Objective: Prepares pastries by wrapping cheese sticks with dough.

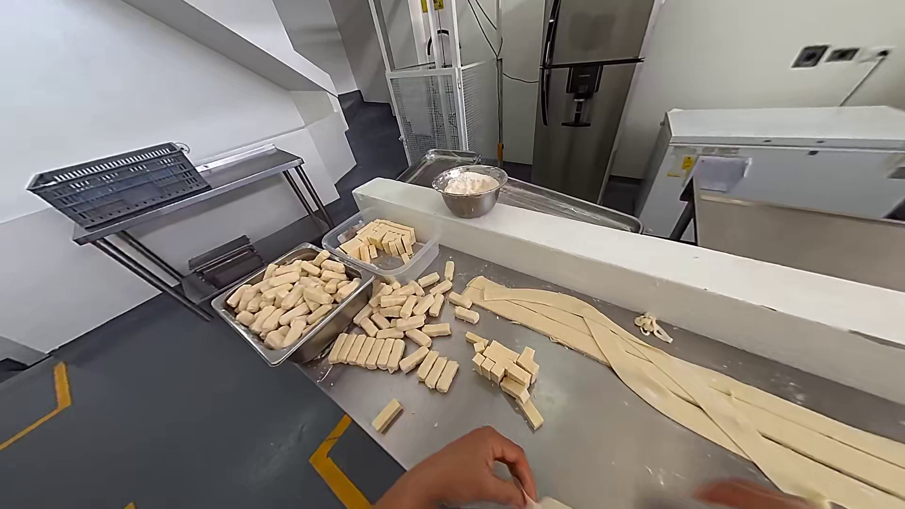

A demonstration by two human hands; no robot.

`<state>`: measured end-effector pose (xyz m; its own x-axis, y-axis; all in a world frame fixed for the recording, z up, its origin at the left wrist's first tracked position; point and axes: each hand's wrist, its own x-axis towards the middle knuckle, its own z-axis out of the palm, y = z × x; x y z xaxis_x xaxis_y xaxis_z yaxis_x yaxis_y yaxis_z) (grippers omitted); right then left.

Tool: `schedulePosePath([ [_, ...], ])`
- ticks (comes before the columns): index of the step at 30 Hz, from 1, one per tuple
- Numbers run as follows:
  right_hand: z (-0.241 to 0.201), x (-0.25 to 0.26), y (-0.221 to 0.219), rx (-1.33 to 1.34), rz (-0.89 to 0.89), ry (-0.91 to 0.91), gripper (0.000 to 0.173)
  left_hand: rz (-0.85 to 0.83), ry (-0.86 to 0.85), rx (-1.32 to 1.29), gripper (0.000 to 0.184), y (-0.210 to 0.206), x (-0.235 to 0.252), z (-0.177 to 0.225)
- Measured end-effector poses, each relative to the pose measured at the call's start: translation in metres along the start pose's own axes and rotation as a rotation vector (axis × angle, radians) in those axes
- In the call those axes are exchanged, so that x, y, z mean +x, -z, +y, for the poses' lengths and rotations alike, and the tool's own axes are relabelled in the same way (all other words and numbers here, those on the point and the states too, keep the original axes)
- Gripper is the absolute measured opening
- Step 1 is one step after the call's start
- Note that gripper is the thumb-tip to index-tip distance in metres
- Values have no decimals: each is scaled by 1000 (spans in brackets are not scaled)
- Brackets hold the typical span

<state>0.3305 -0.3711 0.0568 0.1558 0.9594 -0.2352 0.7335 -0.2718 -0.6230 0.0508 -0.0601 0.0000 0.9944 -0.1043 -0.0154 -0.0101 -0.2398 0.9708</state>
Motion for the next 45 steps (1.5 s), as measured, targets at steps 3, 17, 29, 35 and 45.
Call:
schedulePosePath([
  [3,-45,83,-73,403,-105,234,53,-2,20,-126,11,-7,18,15],
  [17,-55,123,-62,498,-516,409,56,121,86,-165,16,-27,0,29],
  [29,-51,112,-89,767,14,207,14,1174,110,997,24,2,67,-83],
  [35,-52,109,-99,855,19,72,8,1180,-50,552,22,-20,47,-60],
  [45,-81,138,-103,532,-138,49,18,519,159,-281,24,-51,-10,7],
])
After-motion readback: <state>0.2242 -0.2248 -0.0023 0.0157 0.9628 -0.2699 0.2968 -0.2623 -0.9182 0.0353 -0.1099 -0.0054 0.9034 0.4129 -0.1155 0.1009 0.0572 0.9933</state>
